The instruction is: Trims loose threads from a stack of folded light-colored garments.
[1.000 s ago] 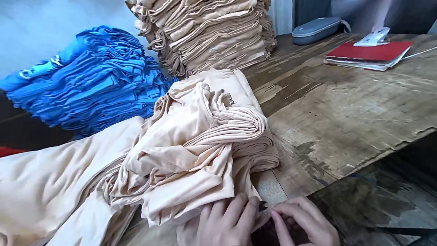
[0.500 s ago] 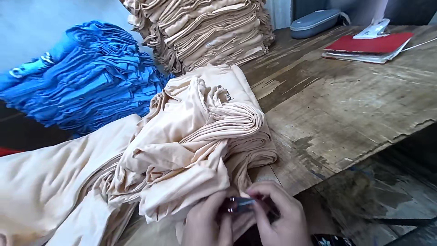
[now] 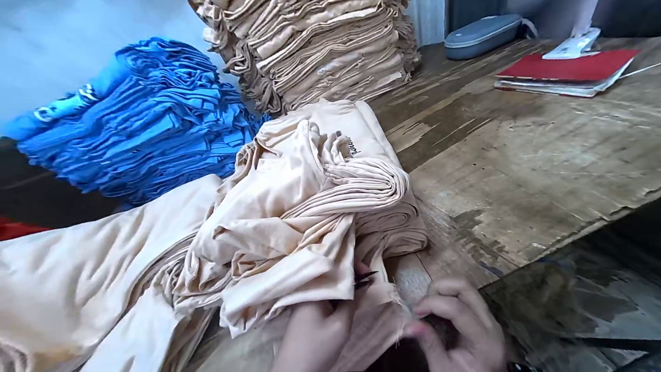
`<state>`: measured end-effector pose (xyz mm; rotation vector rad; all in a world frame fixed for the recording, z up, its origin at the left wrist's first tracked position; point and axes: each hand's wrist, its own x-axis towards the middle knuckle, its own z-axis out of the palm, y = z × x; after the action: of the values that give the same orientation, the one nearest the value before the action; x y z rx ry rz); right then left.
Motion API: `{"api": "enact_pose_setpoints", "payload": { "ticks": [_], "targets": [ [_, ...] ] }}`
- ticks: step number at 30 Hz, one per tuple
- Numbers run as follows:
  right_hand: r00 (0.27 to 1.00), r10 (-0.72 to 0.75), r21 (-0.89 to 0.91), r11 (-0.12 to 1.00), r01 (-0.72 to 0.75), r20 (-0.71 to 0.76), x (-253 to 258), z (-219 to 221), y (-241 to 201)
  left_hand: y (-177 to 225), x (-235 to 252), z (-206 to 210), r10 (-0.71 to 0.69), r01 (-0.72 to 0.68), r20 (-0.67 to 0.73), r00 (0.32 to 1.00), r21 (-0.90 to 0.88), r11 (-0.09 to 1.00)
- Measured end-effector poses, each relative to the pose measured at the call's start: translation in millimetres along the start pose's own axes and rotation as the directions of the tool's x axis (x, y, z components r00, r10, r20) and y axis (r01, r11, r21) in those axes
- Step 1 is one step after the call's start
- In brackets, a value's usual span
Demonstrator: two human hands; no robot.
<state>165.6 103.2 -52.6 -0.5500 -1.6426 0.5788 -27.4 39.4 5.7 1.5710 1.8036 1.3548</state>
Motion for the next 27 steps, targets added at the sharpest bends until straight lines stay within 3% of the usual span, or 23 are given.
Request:
{"api": "enact_pose_setpoints", "payload": {
  "ticks": [3, 7, 10, 13, 15, 17, 19, 24, 27],
  "targets": [
    [0.997, 0.045, -0.076, 0.996, -0.04, 0.056, 1, 16, -5, -3, -1, 2, 0.005, -0.005, 0.002, 1.0, 0.009, 1.0],
    [0.986, -0.16, -0.025, 0.987, 0.159, -0.054, -8, 26, 0, 2, -12, -3, -0.016, 0.016, 0.017, 1.0, -0.007, 1.0],
    [0.98, -0.198, -0.005, 0.98, 0.198, 0.007, -18, 6, -5, 9, -26, -12, 0.15, -0.153, 0.033, 0.988, 0.152, 0.976],
    [0.985, -0.156, 0.005, 0.988, 0.156, 0.068, -26, -7, -11, 14, -38, -14, 0.436, -0.387, 0.021, 0.9, 0.501, 0.774],
    [0.985, -0.147, 0.002, 0.989, 0.148, 0.094, -30, -10, -14, 19, -44, -11, 0.571, -0.465, 0.066, 0.819, 0.659, 0.591],
    [0.984, -0.147, -0.006, 0.989, 0.149, 0.097, -29, -10, -17, 24, -46, -4, 0.64, -0.512, 0.141, 0.755, 0.737, 0.442],
    [0.984, -0.154, -0.012, 0.988, 0.155, 0.094, -27, -7, -19, 23, -42, 3, 0.668, -0.547, 0.199, 0.717, 0.756, 0.361],
    [0.995, -0.052, 0.045, 0.998, 0.048, 0.09, -23, -7, -27, 10, -29, 3, 0.66, -0.489, 0.136, 0.739, 0.782, 0.386],
    [0.975, 0.145, -0.236, 0.966, -0.104, 0.165, -16, -18, -34, 8, -28, -3, 0.603, -0.429, 0.052, 0.796, 0.75, 0.503]
  ]
}}
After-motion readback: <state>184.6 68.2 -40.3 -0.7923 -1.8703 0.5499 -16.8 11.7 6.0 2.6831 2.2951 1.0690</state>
